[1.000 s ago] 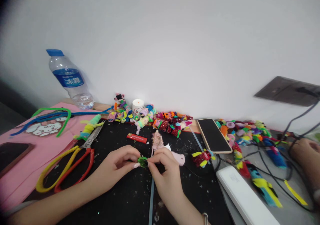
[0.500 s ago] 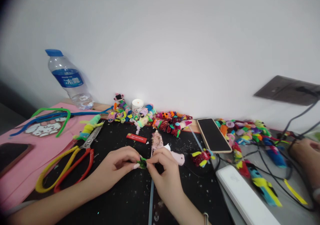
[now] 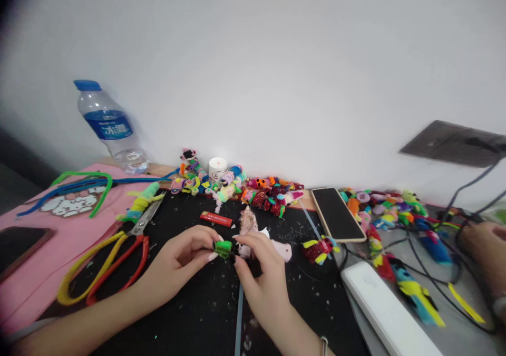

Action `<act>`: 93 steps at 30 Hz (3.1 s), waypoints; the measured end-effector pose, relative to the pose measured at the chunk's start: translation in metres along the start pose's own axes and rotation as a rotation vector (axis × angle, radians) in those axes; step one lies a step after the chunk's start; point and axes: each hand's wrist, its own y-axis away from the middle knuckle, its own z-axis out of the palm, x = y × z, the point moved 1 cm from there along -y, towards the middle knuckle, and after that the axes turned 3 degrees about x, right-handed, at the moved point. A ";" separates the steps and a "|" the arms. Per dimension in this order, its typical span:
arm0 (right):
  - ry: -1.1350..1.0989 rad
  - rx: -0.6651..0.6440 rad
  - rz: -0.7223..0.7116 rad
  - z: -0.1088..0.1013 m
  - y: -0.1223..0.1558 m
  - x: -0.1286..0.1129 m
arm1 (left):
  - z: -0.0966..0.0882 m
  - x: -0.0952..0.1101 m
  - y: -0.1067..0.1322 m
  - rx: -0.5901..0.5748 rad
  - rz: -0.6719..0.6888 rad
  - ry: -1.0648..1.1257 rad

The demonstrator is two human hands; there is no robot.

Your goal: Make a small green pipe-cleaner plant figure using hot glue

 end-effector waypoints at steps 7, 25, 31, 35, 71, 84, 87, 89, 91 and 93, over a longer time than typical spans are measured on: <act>0.008 -0.063 -0.009 0.004 0.000 -0.002 | 0.001 -0.002 0.001 -0.024 -0.011 0.093; 0.139 0.048 -0.196 0.004 0.000 -0.008 | 0.001 0.002 0.002 -0.056 -0.065 -0.101; 0.132 0.040 -0.178 0.004 -0.001 -0.006 | 0.002 0.002 0.000 -0.049 -0.137 -0.117; 0.133 0.022 -0.189 0.004 -0.003 -0.004 | 0.002 0.001 0.000 -0.047 -0.166 -0.097; 0.098 -0.014 -0.041 0.005 -0.002 -0.005 | -0.001 0.004 -0.003 -0.057 -0.006 -0.322; 0.082 -0.129 -0.020 0.002 -0.003 -0.004 | -0.001 0.001 0.003 -0.072 0.021 -0.031; 0.072 -0.118 -0.013 0.002 -0.003 -0.003 | -0.001 0.002 0.004 -0.091 -0.015 -0.018; 0.069 -0.109 -0.025 0.002 -0.002 -0.002 | -0.001 0.002 0.003 -0.090 -0.043 -0.028; 0.070 -0.104 -0.043 0.002 -0.003 -0.002 | -0.002 0.001 0.002 -0.075 -0.073 -0.028; 0.071 -0.107 -0.058 0.002 -0.003 -0.002 | -0.002 0.000 0.000 -0.073 -0.108 -0.013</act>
